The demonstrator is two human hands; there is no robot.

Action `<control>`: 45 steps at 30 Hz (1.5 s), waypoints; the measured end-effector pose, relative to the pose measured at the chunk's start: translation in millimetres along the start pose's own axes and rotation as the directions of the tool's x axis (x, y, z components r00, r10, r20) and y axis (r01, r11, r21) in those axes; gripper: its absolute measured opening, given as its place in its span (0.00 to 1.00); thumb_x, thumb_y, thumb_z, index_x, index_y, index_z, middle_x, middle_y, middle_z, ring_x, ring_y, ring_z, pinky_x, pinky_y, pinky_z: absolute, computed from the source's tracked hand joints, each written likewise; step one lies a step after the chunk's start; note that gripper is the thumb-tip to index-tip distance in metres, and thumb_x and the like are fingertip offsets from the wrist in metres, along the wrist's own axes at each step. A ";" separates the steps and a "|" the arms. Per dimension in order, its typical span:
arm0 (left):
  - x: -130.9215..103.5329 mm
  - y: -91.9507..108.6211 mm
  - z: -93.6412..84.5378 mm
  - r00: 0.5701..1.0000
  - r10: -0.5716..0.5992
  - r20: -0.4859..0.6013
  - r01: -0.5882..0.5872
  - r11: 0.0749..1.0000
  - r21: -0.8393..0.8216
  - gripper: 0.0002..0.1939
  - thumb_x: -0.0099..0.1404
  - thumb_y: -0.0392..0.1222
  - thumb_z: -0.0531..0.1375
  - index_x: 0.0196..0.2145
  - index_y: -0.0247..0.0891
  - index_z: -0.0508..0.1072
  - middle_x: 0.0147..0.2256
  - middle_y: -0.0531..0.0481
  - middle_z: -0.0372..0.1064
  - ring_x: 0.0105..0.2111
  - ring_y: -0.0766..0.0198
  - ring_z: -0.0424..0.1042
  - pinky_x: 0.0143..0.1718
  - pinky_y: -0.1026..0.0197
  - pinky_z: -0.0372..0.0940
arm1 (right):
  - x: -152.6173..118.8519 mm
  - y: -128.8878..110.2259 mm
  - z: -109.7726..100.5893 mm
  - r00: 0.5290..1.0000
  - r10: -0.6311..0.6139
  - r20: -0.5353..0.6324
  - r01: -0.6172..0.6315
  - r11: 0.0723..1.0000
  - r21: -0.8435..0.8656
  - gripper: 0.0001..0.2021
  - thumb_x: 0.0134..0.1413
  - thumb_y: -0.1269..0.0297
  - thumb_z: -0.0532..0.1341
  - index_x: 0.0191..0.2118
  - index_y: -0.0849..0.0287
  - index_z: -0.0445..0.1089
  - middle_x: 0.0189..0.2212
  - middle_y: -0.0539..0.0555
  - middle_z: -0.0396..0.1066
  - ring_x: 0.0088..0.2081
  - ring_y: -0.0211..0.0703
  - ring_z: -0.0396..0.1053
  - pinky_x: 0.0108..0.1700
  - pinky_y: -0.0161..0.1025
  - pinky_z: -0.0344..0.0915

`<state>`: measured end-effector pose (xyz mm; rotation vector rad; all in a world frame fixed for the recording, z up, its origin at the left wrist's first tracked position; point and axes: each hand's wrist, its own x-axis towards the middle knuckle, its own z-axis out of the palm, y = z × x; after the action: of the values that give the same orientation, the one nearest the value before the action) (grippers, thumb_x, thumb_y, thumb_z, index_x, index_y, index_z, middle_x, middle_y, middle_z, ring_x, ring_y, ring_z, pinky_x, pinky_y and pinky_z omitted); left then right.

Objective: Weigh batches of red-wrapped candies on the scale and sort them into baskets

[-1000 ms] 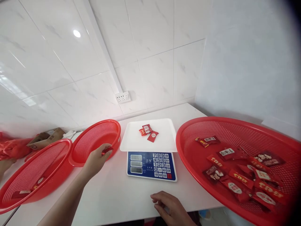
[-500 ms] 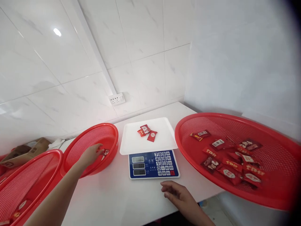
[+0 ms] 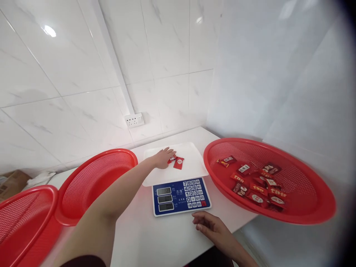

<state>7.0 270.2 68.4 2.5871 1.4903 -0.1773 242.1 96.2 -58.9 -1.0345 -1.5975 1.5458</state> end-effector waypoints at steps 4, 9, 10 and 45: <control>7.8 -5.7 -2.6 0.999 0.039 0.015 -0.039 0.999 0.027 0.19 0.64 0.42 0.56 0.51 0.38 0.64 0.53 0.43 0.60 0.52 0.53 0.61 0.51 0.43 0.58 | -0.7 5.3 2.7 0.999 -0.009 -0.036 0.007 0.999 -0.052 0.16 0.50 0.53 0.60 0.42 0.57 0.70 0.35 0.55 0.72 0.39 0.46 0.69 0.44 0.44 0.65; -8.0 -11.5 1.6 0.998 -0.062 -0.023 0.063 0.997 0.046 0.14 0.65 0.43 0.55 0.47 0.36 0.67 0.46 0.45 0.66 0.42 0.60 0.69 0.41 0.52 0.66 | 0.5 5.7 4.1 0.999 -0.008 -0.045 0.004 0.996 -0.084 0.15 0.49 0.53 0.60 0.41 0.56 0.71 0.34 0.54 0.72 0.37 0.47 0.69 0.43 0.44 0.65; -11.2 -11.5 3.6 0.995 -0.088 -0.041 0.090 0.995 0.046 0.14 0.65 0.43 0.55 0.47 0.36 0.67 0.46 0.45 0.66 0.41 0.60 0.69 0.41 0.52 0.66 | 0.8 5.0 3.9 0.999 -0.002 -0.044 -0.001 0.997 -0.082 0.15 0.49 0.53 0.60 0.41 0.56 0.71 0.34 0.54 0.72 0.37 0.46 0.69 0.42 0.43 0.65; 15.0 59.7 6.8 0.969 -0.237 -0.075 0.239 0.971 0.009 0.16 0.64 0.43 0.55 0.48 0.36 0.66 0.46 0.45 0.66 0.41 0.60 0.69 0.41 0.52 0.67 | -0.2 10.8 7.2 0.998 -0.032 -0.053 0.025 0.991 -0.135 0.14 0.50 0.56 0.59 0.41 0.57 0.71 0.34 0.54 0.72 0.36 0.44 0.68 0.42 0.41 0.65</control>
<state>66.0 252.1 63.3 2.4459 1.8326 -0.1241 236.7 92.5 -70.2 -1.1117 -1.6890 1.3946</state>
